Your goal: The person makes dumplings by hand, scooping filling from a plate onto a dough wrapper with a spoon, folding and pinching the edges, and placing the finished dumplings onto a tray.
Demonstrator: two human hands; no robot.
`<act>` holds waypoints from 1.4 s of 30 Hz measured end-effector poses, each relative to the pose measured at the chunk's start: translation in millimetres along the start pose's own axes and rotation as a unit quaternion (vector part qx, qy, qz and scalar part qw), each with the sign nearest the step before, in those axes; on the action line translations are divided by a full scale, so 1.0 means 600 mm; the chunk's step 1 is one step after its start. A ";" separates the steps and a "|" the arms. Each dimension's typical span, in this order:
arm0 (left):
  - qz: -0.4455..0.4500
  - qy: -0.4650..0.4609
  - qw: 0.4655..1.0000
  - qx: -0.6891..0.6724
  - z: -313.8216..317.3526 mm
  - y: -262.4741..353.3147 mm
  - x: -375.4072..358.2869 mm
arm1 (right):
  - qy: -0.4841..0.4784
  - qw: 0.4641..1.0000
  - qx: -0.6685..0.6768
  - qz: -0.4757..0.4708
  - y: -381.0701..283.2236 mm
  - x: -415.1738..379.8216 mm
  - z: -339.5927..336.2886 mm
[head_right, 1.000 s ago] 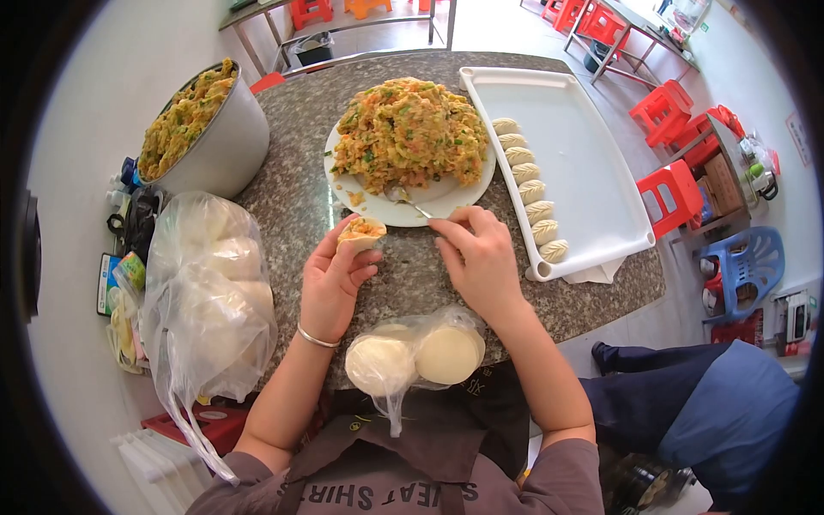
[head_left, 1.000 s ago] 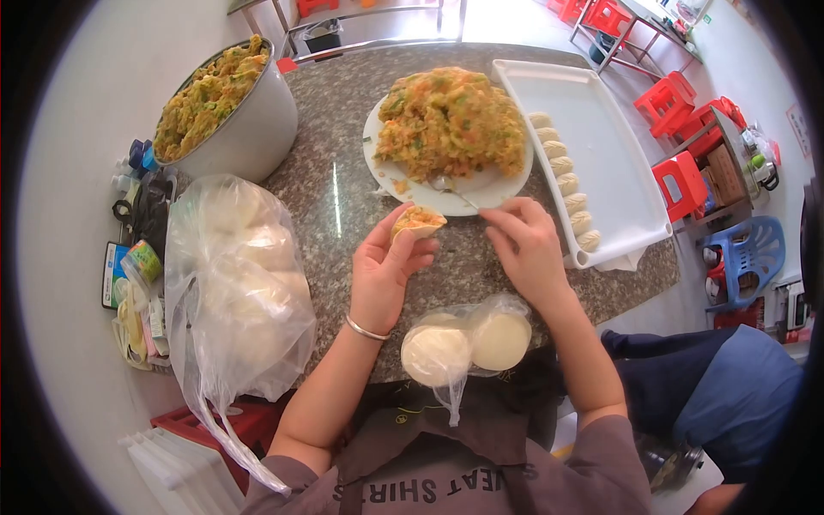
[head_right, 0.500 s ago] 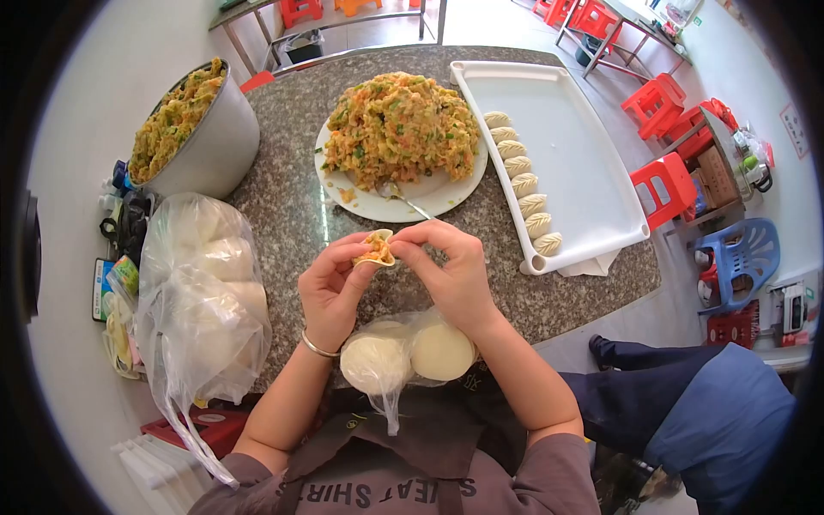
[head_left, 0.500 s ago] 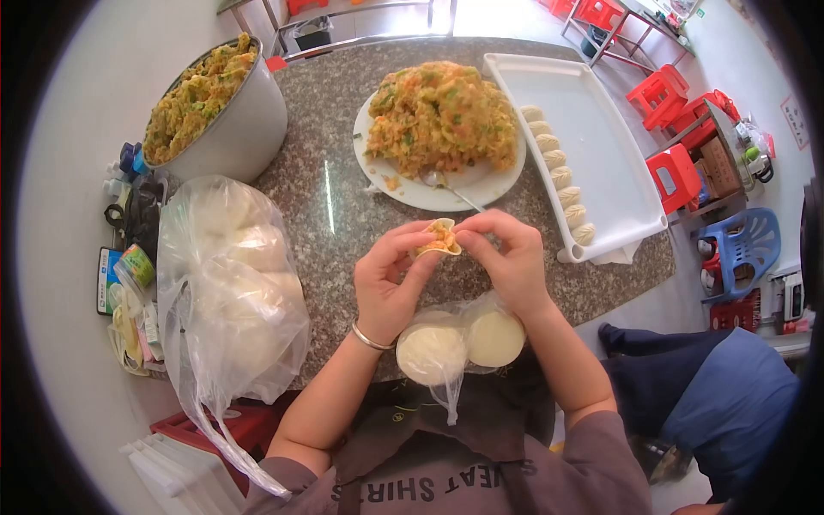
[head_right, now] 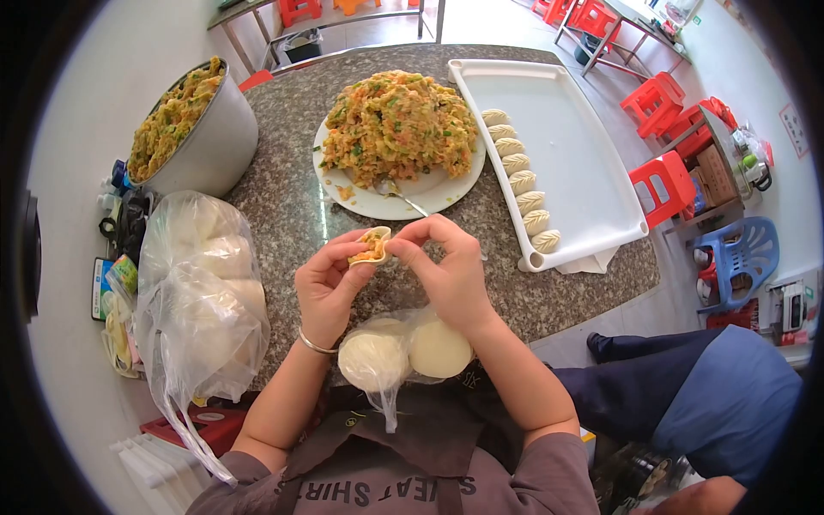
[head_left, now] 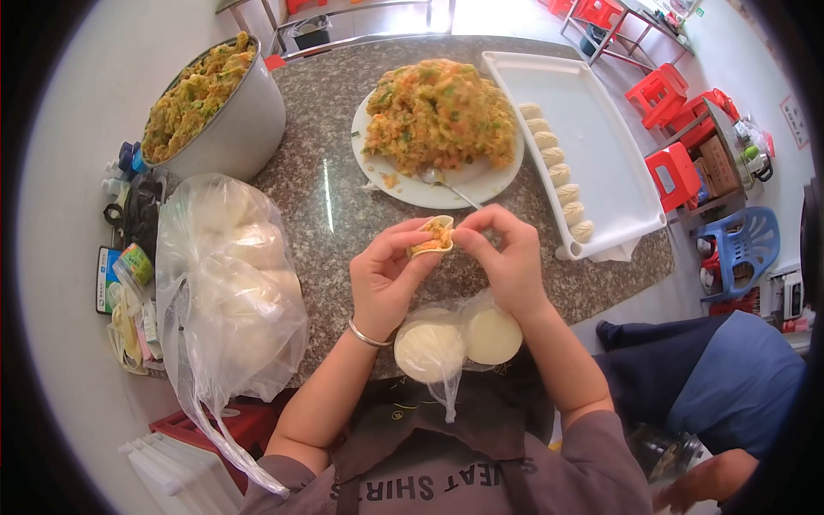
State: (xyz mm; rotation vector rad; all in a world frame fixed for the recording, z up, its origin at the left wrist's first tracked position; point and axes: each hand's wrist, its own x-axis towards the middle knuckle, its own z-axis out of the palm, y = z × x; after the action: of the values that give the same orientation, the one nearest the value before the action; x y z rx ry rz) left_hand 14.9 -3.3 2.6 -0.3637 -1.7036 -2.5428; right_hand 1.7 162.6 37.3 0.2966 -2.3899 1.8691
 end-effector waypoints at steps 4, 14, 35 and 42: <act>0.021 -0.008 1.000 -0.001 -0.001 -0.003 0.001 | 0.000 0.997 0.070 0.024 0.004 0.000 0.003; 0.009 0.025 1.000 -0.005 -0.006 -0.006 0.001 | -0.002 0.993 -0.072 -0.094 -0.004 0.000 0.002; -0.054 0.032 0.996 -0.064 0.009 0.006 0.006 | -0.022 0.983 -0.129 -0.126 -0.012 0.002 -0.012; -0.070 -0.013 0.994 -0.080 0.001 0.006 0.005 | -0.103 0.994 -0.041 -0.012 -0.018 0.014 -0.030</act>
State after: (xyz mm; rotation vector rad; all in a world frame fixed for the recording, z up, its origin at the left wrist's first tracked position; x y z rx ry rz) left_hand 12.8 -4.0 6.6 -0.2960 -1.5912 -2.7959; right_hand -4.7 176.6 53.8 0.5336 -2.5739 1.8033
